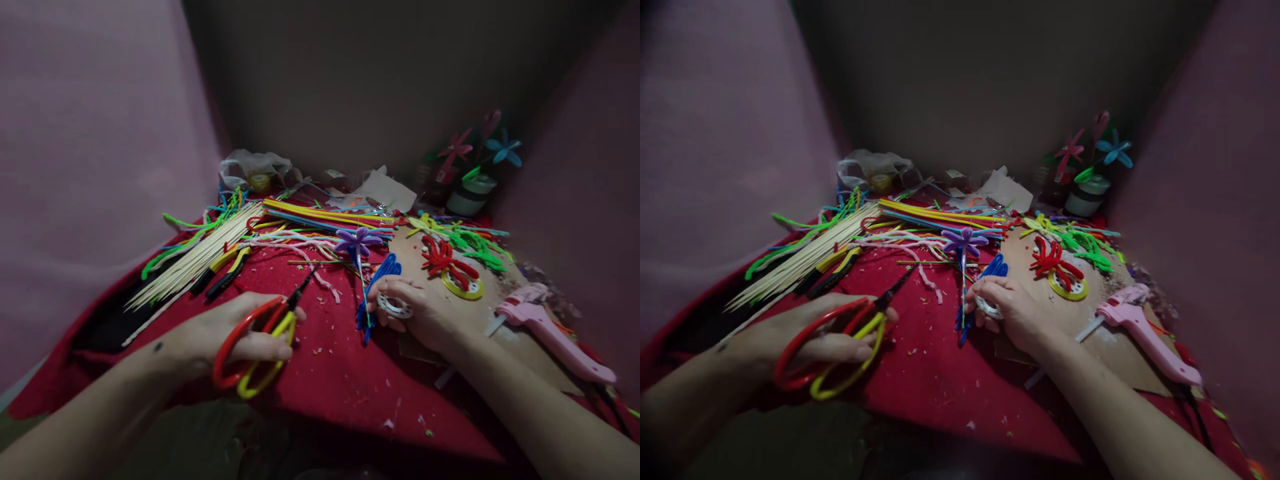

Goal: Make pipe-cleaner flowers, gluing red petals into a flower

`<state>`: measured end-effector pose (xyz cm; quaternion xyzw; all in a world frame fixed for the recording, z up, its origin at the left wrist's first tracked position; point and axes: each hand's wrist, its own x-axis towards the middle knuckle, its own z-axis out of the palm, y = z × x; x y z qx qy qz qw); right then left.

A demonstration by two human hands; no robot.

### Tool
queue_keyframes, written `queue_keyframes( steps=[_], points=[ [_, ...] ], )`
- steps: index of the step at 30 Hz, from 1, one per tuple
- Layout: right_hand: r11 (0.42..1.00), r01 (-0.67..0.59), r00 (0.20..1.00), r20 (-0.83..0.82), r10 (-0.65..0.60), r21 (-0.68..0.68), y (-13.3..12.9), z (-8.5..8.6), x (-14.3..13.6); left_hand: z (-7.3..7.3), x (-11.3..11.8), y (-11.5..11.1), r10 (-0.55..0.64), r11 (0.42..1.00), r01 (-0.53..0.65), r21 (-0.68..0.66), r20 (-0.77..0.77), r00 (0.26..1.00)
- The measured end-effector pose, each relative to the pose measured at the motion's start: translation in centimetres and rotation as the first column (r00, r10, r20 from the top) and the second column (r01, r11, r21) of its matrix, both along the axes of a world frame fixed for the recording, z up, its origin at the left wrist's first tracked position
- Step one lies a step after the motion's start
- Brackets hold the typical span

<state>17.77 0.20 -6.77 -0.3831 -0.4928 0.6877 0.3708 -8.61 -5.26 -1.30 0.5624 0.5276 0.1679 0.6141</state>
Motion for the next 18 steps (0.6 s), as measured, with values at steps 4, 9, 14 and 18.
queue_keyframes(
  steps=[4, 9, 14, 18],
  points=[
    [1.000, 0.003, 1.000, -0.005, -0.003, 0.001, 0.0, -0.1, -0.1, -0.5, 3.4, -0.2, -0.194, 0.964, 0.230, -0.131, 0.236, 0.952],
    [1.000, 0.022, 1.000, -0.001, -0.022, -0.013, -0.1, 0.0, -0.1, -1.8, 4.4, 0.1, -0.159, 0.953, 0.225, -0.201, 0.301, 0.940],
    [1.000, 0.014, 1.000, 0.000, -0.014, -0.014, -0.1, 0.0, -0.1, -2.3, 4.7, 0.4, -0.150, 0.956, 0.217, -0.197, 0.309, 0.939],
    [1.000, 0.017, 1.000, 0.023, -0.017, -0.015, -0.2, -0.1, -0.2, -2.5, 5.4, 0.8, -0.151, 0.961, 0.211, -0.178, 0.301, 0.942]
  ],
)
